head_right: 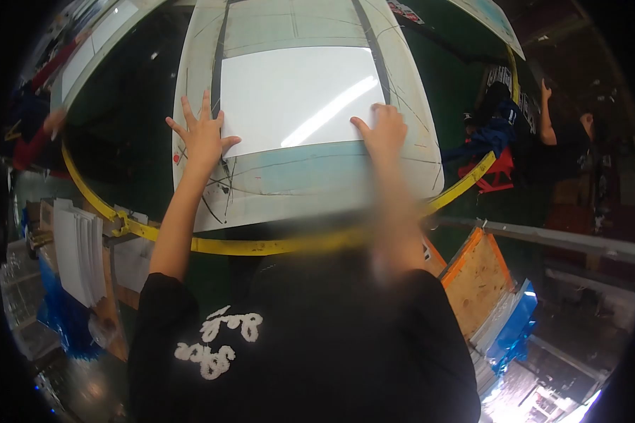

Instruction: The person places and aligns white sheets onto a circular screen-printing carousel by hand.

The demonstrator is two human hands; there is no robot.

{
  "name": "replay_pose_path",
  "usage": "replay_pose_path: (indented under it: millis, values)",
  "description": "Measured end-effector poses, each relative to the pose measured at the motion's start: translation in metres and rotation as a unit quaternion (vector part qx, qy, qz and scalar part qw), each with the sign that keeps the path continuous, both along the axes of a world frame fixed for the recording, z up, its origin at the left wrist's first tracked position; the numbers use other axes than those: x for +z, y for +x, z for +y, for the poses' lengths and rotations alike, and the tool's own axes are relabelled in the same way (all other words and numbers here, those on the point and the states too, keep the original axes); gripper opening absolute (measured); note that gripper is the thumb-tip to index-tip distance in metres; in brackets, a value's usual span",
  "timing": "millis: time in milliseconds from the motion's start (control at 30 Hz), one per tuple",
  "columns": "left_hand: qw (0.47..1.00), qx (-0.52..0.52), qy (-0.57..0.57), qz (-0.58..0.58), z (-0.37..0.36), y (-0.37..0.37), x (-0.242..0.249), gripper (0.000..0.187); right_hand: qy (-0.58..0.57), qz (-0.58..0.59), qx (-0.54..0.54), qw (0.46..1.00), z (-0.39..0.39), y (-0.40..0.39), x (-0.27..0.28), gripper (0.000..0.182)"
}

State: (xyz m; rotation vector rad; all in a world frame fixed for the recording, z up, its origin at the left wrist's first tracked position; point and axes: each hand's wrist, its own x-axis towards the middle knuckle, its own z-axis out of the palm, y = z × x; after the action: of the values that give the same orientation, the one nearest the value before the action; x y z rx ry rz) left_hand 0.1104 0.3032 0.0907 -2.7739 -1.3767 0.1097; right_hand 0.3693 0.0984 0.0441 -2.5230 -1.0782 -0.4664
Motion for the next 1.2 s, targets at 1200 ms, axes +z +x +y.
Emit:
replay_pose_path:
  millis: [1200]
  values:
    - [0.803, -0.416, -0.194, -0.379, -0.201, -0.012, 0.048, 0.040, -0.056, 0.063, -0.313, 0.946, -0.484, -0.215, -0.032, 0.028]
